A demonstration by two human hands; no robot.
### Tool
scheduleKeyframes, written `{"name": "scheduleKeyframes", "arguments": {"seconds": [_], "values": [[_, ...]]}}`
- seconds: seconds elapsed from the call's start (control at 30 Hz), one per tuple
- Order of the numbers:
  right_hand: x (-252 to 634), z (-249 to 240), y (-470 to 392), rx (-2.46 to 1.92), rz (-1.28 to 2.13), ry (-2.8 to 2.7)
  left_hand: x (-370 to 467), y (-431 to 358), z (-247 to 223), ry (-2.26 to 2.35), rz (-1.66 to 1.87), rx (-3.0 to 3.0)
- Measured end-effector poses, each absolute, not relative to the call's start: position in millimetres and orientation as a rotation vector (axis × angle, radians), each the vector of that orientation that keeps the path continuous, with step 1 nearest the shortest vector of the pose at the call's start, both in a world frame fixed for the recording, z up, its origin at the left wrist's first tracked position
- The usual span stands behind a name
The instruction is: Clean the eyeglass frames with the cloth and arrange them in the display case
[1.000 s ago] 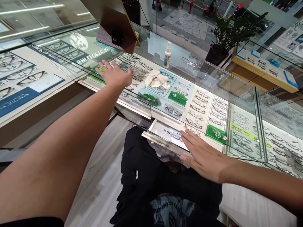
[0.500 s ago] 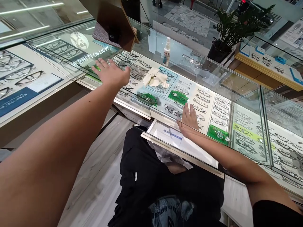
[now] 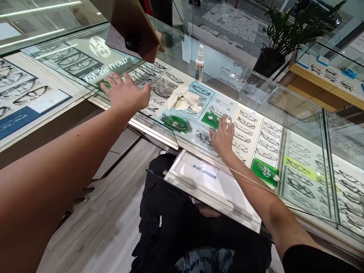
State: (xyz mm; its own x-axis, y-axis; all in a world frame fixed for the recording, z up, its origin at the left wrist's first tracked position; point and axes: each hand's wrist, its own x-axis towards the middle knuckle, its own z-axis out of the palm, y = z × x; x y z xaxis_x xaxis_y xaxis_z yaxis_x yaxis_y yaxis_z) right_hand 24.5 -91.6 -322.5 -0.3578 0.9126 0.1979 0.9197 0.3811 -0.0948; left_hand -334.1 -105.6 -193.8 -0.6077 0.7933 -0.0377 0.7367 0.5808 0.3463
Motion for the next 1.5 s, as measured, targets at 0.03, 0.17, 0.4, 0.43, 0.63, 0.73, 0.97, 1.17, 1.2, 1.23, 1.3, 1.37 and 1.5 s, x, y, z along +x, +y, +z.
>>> {"name": "scheduleKeyframes", "arguments": {"seconds": [0.03, 0.17, 0.4, 0.43, 0.63, 0.73, 0.97, 1.17, 1.2, 1.23, 1.3, 1.37, 1.5], "values": [[24, -320, -84, -1.647, -0.046, -2.396, -333, -106, -193, 2.634, 0.42, 1.281], [22, -316, -45, -1.688, -0.01, -2.312, -331, -105, -193, 2.698, 0.379, 1.275], [14, -321, 15, -1.677, 0.198, -2.242, -332, -103, -195, 2.765, 0.324, 1.275], [14, -322, 22, -1.68, 0.22, -2.242, -331, -103, -194, 2.771, 0.311, 1.272], [21, -324, 61, -1.723, 0.256, -2.307, -332, -102, -193, 2.807, 0.228, 1.258], [28, -329, 80, -1.772, 0.317, -2.311, -334, -101, -194, 2.815, 0.214, 1.265], [32, -355, 105, -1.745, 0.39, -2.429, -331, -100, -192, 2.818, 0.166, 1.25], [26, -365, 111, -1.761, 0.405, -2.505, -331, -100, -192, 2.812, 0.159, 1.259], [25, -366, 112, -1.771, 0.412, -2.509, -331, -100, -192, 2.811, 0.156, 1.26], [24, -366, 112, -1.779, 0.419, -2.511, -332, -100, -192, 2.812, 0.153, 1.261], [24, -367, 113, -1.783, 0.425, -2.519, -331, -100, -191, 2.815, 0.15, 1.257], [23, -367, 115, -1.782, 0.422, -2.531, -330, -100, -191, 2.813, 0.144, 1.247], [22, -366, 117, -1.791, 0.418, -2.544, -329, -100, -190, 2.813, 0.137, 1.23]]}}
